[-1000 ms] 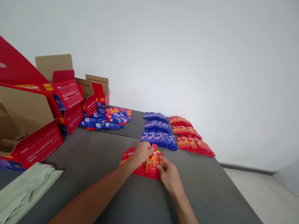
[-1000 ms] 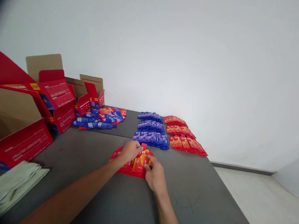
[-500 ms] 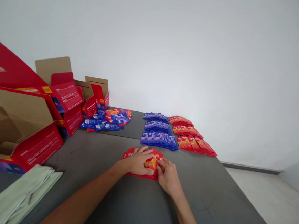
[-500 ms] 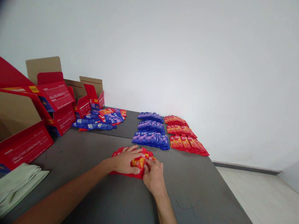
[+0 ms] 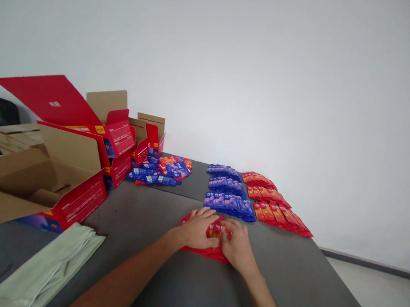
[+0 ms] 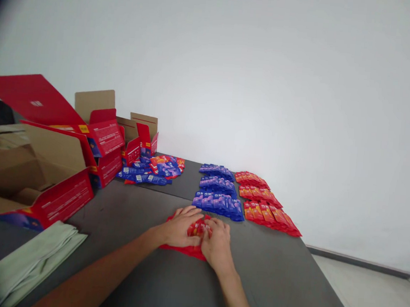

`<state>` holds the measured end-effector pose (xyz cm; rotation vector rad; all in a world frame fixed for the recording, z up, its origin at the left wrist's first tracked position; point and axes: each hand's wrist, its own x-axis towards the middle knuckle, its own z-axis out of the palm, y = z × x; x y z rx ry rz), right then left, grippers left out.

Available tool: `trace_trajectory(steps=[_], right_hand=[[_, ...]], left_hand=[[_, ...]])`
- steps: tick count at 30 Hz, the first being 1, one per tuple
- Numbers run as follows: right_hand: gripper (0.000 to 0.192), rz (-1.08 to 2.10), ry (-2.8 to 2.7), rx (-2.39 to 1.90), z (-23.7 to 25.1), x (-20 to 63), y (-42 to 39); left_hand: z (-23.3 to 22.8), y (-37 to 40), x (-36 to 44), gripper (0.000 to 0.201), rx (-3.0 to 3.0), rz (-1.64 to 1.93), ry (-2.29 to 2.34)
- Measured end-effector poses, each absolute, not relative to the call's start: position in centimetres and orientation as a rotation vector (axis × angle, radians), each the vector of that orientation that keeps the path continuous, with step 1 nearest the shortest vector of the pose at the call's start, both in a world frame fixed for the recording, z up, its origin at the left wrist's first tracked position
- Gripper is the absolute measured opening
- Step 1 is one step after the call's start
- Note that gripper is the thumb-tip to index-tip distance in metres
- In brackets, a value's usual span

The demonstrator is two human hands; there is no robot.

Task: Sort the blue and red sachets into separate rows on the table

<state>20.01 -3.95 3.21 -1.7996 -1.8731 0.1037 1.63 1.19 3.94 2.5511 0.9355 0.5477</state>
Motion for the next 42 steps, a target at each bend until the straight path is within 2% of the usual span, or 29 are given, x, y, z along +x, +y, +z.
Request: trace_trajectory(steps=[8, 16, 20, 27, 34, 38, 42], right_hand=[[0.034, 0.091, -2.096, -1.588, 4.2, 12.8, 2.9], [0.045, 0.187, -2.227, -1.348, 3.6, 4.0, 11.9], [0.051, 0.185, -2.312, -1.403, 3.0, 0.7, 16.0], [0.062, 0.148, -2.358, -1.473, 0.5, -2.7, 22.3], [0.068, 0.096, -2.394, -1.562, -0.9, -3.8, 26.7], [0.053, 0.099, -2.357, -1.643, -1.3, -3.3, 27.5], [0.039, 0.086, -2.342, -1.655, -1.4, -2.6, 27.5]], left_hand=[[2.6, 4.7, -4.4, 0.054, 2.459, 0.696, 1.352], [2.4, 10.9, -10.1, 0.039, 2.265, 0.86, 1.752], [2.4, 14.8, -12.5, 0.031, 2.16, 0.856, 1.907], [1.4, 21.7, -15.2, 0.04, 2.03, 0.865, 2.005], [0.6, 27.9, -16.2, 0.041, 1.86, 0.939, 2.154], [0.2, 31.2, -16.0, 0.052, 1.806, 0.974, 2.182], [-0.7, 33.5, -15.8, 0.054, 1.84, 0.975, 2.173]])
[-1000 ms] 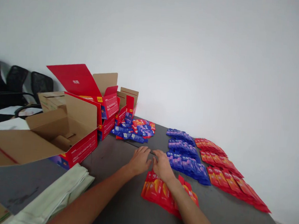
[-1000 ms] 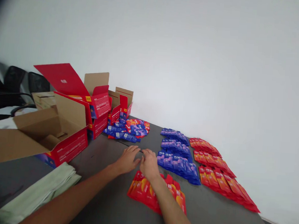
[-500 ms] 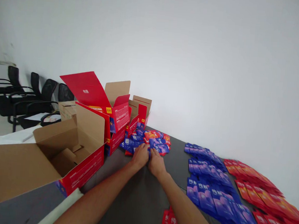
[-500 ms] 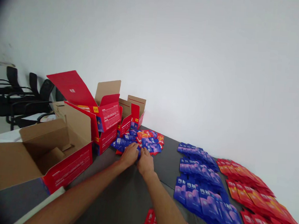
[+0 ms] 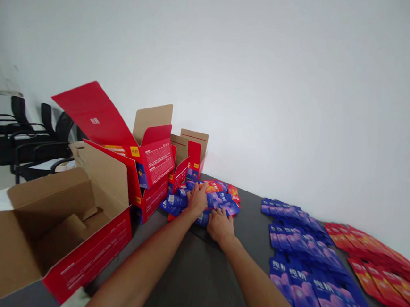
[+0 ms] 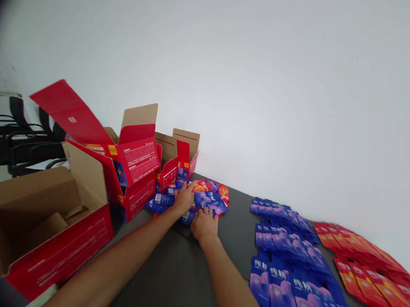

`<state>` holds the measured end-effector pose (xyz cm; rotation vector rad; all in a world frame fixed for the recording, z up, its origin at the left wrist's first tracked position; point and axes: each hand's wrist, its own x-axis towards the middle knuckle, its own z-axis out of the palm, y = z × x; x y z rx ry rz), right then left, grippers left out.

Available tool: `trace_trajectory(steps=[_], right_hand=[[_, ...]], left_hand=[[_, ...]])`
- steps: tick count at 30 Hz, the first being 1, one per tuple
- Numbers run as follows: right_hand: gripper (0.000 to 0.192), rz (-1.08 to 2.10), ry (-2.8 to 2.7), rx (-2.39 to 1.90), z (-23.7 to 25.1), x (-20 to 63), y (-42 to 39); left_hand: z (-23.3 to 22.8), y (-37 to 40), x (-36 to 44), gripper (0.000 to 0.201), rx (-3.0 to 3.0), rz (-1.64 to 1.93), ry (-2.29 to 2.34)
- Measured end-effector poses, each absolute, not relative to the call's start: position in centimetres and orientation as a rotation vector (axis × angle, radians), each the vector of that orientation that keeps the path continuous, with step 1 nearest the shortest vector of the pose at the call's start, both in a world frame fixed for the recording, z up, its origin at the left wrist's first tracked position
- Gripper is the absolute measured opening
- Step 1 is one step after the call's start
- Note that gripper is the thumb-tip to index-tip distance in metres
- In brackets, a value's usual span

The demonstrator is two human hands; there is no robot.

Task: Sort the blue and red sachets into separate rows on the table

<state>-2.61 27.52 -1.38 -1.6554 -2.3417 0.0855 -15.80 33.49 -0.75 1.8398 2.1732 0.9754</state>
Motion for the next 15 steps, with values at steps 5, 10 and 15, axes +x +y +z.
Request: trace_trajectory(steps=[5, 10, 15], right_hand=[[0.038, 0.102, -2.337, -1.662, -1.4, -2.0, 27.5], [0.039, 0.12, -2.311, -1.675, -1.9, -1.9, 27.6], [0.038, 0.12, -2.314, -1.633, -1.6, -2.0, 26.8]], left_hand=[[-1.5, 34.2, -15.8, 0.053, 1.87, 0.98, 2.106], [-1.2, 33.2, -15.5, 0.049, 1.869, 1.069, 2.078], [-1.0, 31.3, -15.4, 0.05, 1.858, 1.238, 2.02]])
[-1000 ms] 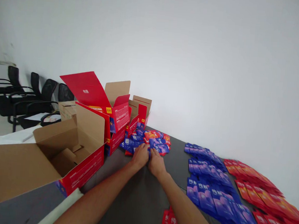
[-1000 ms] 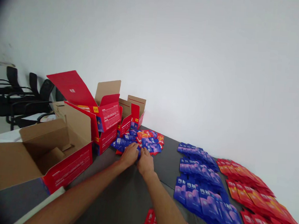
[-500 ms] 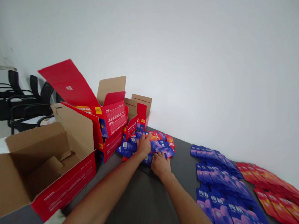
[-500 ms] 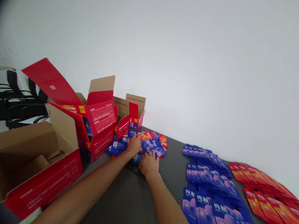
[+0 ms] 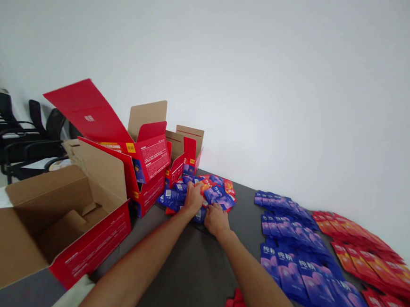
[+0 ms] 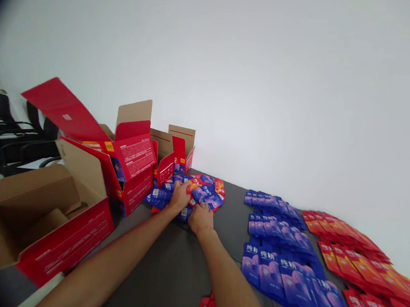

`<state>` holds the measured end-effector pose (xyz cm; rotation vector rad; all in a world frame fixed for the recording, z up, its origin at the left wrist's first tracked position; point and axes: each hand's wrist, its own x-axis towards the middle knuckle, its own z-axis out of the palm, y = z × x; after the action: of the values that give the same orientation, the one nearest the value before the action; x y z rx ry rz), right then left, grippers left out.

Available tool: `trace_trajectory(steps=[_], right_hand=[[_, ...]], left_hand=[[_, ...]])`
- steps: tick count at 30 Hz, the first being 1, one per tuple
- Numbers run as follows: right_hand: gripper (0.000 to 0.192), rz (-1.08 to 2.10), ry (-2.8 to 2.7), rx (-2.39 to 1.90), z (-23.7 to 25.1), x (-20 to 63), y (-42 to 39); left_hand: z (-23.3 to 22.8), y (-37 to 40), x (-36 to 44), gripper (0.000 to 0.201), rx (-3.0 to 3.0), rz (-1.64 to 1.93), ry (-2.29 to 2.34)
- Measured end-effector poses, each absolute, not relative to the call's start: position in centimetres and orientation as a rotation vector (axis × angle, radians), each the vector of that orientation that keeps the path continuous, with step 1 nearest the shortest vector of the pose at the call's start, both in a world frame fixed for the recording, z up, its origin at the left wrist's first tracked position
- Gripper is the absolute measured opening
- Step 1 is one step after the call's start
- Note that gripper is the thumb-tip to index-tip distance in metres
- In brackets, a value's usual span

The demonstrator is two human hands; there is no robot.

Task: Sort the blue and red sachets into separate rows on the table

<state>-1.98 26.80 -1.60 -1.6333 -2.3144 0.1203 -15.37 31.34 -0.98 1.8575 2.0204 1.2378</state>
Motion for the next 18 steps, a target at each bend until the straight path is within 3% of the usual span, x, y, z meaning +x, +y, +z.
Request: trace_trajectory(steps=[5, 12, 18], right_hand=[[0.035, 0.129, -2.322, -1.583, -0.6, -2.1, 24.6], [0.027, 0.159, -2.347, -1.536, 0.8, -2.2, 19.9], [0.028, 0.186, -2.331, -1.492, 2.9, -1.8, 15.3]], left_hand=[[-0.9, 27.5, -16.1, 0.052, 1.839, 1.316, 1.989], [0.2, 20.4, -17.9, 0.029, 1.835, 1.227, 2.019], [2.6, 14.8, -18.6, 0.03, 1.899, 1.223, 2.024]])
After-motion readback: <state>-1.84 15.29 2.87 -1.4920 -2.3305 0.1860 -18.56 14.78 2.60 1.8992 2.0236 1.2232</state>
